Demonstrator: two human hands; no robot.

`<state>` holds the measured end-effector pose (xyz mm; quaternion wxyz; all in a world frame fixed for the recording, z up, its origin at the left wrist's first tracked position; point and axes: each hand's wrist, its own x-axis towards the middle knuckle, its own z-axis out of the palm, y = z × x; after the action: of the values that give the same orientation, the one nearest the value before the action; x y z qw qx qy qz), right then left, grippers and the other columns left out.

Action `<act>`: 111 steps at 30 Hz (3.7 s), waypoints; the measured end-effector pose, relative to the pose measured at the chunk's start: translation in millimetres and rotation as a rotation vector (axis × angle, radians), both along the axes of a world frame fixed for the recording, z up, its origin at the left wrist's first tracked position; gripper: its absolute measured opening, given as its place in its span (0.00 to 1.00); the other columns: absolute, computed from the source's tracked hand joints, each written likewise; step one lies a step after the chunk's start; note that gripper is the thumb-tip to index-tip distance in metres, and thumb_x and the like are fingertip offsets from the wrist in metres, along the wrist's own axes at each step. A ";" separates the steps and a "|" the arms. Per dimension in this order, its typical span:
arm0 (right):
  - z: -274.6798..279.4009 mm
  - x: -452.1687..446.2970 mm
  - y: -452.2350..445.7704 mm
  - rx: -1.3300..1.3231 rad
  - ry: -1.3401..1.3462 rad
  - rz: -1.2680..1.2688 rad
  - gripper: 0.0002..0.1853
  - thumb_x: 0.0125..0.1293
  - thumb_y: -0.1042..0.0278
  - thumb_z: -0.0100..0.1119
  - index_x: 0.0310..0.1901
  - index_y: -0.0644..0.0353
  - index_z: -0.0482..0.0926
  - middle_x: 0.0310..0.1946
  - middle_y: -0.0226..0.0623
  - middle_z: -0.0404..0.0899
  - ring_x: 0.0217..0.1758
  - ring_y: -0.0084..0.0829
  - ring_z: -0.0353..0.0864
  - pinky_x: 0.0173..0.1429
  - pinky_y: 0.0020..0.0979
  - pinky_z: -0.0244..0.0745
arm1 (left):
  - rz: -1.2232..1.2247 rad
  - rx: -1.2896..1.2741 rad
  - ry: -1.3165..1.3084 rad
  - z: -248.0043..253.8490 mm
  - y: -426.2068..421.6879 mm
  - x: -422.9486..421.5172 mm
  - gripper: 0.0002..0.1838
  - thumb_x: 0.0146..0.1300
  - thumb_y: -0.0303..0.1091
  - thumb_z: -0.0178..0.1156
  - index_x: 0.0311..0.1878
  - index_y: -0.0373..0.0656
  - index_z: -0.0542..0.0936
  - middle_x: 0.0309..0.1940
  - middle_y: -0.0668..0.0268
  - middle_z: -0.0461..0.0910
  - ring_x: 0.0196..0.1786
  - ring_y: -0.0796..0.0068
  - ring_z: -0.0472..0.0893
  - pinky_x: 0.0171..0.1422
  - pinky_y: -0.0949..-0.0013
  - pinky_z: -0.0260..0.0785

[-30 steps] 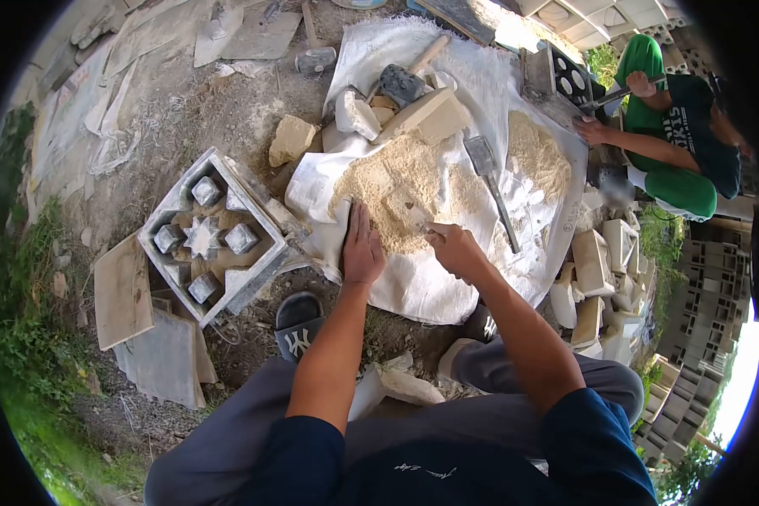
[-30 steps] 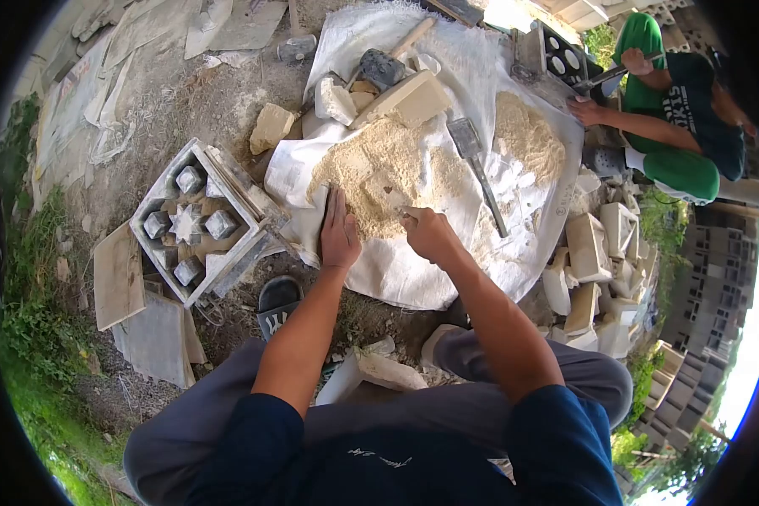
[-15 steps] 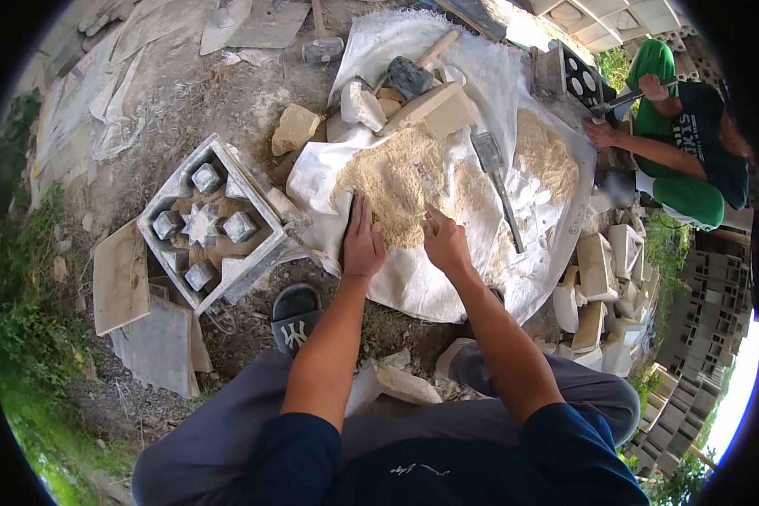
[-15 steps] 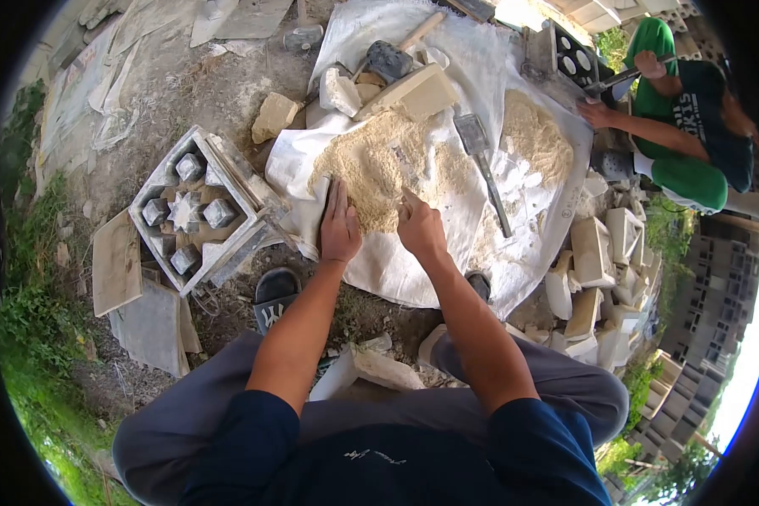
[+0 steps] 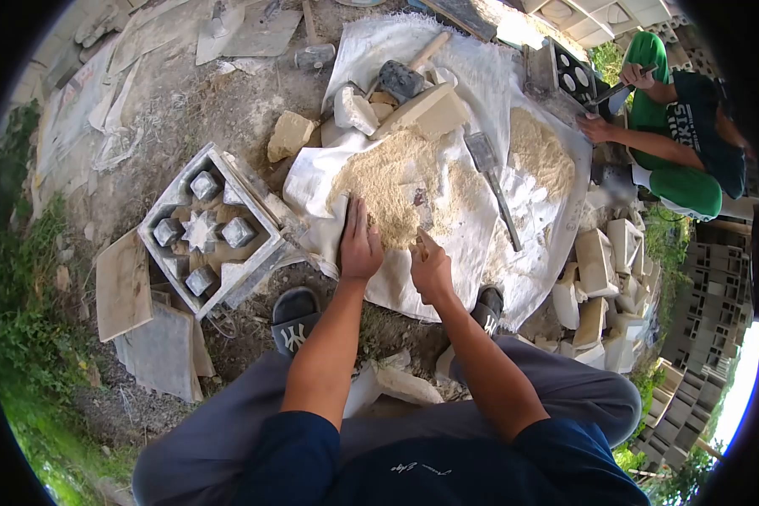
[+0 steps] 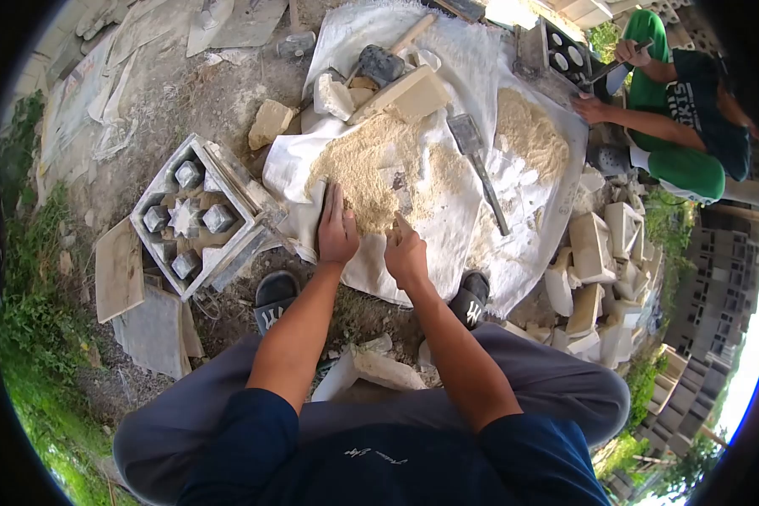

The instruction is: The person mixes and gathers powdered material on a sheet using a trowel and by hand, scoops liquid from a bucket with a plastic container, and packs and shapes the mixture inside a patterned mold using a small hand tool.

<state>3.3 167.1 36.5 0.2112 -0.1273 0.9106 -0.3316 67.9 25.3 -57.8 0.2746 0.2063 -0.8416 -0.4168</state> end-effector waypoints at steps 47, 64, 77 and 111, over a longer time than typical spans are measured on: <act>-26.4 -27.1 70.6 -0.180 -0.065 -0.175 0.25 0.76 0.64 0.56 0.72 0.60 0.74 0.49 0.56 0.87 0.42 0.52 0.86 0.48 0.47 0.80 | -0.010 -0.145 -0.188 63.0 -31.1 -44.6 0.19 0.77 0.43 0.57 0.53 0.35 0.86 0.55 0.46 0.85 0.63 0.44 0.81 0.68 0.55 0.73; -14.7 37.5 23.8 -0.135 -0.003 -0.262 0.31 0.74 0.74 0.54 0.74 0.77 0.60 0.35 0.58 0.81 0.40 0.53 0.82 0.48 0.49 0.75 | 0.094 -0.029 -0.216 8.4 39.6 -12.6 0.37 0.79 0.39 0.47 0.82 0.28 0.48 0.82 0.36 0.45 0.85 0.37 0.46 0.87 0.44 0.40; -25.1 51.3 -4.9 -0.171 0.044 -0.278 0.33 0.73 0.76 0.54 0.76 0.79 0.57 0.31 0.49 0.75 0.39 0.50 0.74 0.50 0.48 0.72 | 0.066 -0.014 -0.171 14.9 3.7 -41.4 0.33 0.80 0.35 0.47 0.80 0.27 0.55 0.80 0.37 0.53 0.83 0.39 0.52 0.87 0.49 0.46; 59.9 -6.7 19.4 -0.360 -0.021 -0.069 0.29 0.71 0.72 0.63 0.72 0.66 0.71 0.30 0.37 0.77 0.31 0.22 0.71 0.38 0.30 0.72 | 0.239 0.995 -0.062 47.7 3.6 -77.1 0.34 0.64 0.36 0.76 0.67 0.26 0.76 0.55 0.54 0.85 0.54 0.69 0.83 0.58 0.68 0.75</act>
<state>-3.4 186.5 96.3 0.1830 -0.1281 0.8382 -0.4976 -9.2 28.9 -10.0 0.1638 0.4191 -0.5196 -0.7263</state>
